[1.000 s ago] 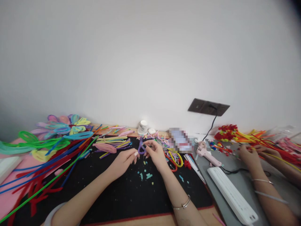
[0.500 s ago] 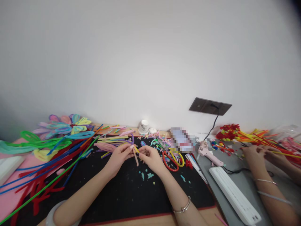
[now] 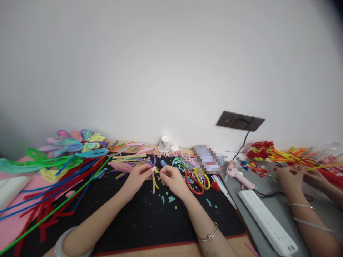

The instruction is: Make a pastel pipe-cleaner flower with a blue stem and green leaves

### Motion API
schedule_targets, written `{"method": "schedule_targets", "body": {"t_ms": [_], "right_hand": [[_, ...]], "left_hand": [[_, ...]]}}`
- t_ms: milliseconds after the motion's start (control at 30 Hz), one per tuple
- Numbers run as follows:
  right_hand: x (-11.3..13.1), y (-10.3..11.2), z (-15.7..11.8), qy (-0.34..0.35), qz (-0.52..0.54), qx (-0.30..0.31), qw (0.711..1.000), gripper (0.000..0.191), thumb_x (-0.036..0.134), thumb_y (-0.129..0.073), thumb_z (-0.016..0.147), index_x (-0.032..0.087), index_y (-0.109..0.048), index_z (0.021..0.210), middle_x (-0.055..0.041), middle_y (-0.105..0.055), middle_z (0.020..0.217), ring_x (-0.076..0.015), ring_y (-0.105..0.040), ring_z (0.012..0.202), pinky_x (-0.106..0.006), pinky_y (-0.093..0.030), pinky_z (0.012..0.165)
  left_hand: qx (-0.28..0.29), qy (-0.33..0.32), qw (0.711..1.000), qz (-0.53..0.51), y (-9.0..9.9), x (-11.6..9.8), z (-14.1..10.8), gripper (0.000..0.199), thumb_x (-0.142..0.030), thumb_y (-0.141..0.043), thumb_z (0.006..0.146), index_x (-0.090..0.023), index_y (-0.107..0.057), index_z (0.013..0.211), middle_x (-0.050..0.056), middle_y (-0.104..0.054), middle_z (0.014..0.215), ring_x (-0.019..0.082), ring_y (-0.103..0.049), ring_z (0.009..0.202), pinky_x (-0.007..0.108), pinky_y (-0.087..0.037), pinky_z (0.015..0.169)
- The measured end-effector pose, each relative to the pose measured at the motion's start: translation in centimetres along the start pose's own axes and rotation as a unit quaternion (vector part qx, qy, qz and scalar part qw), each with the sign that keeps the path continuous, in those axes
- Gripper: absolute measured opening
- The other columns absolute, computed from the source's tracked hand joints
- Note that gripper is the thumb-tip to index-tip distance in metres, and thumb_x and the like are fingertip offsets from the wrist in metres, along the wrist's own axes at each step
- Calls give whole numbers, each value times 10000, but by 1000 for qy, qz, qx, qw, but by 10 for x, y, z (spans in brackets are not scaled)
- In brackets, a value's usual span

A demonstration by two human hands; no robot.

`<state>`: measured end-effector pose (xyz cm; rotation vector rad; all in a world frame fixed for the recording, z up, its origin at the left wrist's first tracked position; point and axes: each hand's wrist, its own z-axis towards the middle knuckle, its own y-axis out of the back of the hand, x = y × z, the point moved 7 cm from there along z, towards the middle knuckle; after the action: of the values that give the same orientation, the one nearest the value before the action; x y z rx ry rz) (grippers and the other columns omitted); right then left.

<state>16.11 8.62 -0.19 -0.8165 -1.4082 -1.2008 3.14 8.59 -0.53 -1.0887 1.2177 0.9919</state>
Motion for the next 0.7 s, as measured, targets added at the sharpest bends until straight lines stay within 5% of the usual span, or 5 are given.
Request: {"method": "schedule_targets", "body": {"t_ms": [200,400,700], "right_hand": [[4,0,0,9,-1,14,1000,50,164,-537,742,181,-545,696,39,-500,558,-101,-455,492,-210,-347,490],[8,-3,-1,16,12,29,999,43,198,-563,744,171,-565,711,37,-508,576,-98,-442,502,-210,-325,500],[3,1,-2,19,-39,3,999,110,153,-533,732,183,-510,629,39,-499,550,-99,-436,485,-203,-328,465]], "left_hand": [[-28,6,998,55,6,6,2,266,-394,-625,732,-129,-621,716,-10,-573,623,122,-511,592,249,-411,600],[-47,69,997,0,7,17,0,296,-400,-701,651,-128,-624,740,-5,-603,655,131,-551,623,277,-450,668],[-25,64,997,25,3,11,-1,285,-419,-682,655,-146,-654,731,25,-653,698,177,-608,686,331,-507,697]]}}
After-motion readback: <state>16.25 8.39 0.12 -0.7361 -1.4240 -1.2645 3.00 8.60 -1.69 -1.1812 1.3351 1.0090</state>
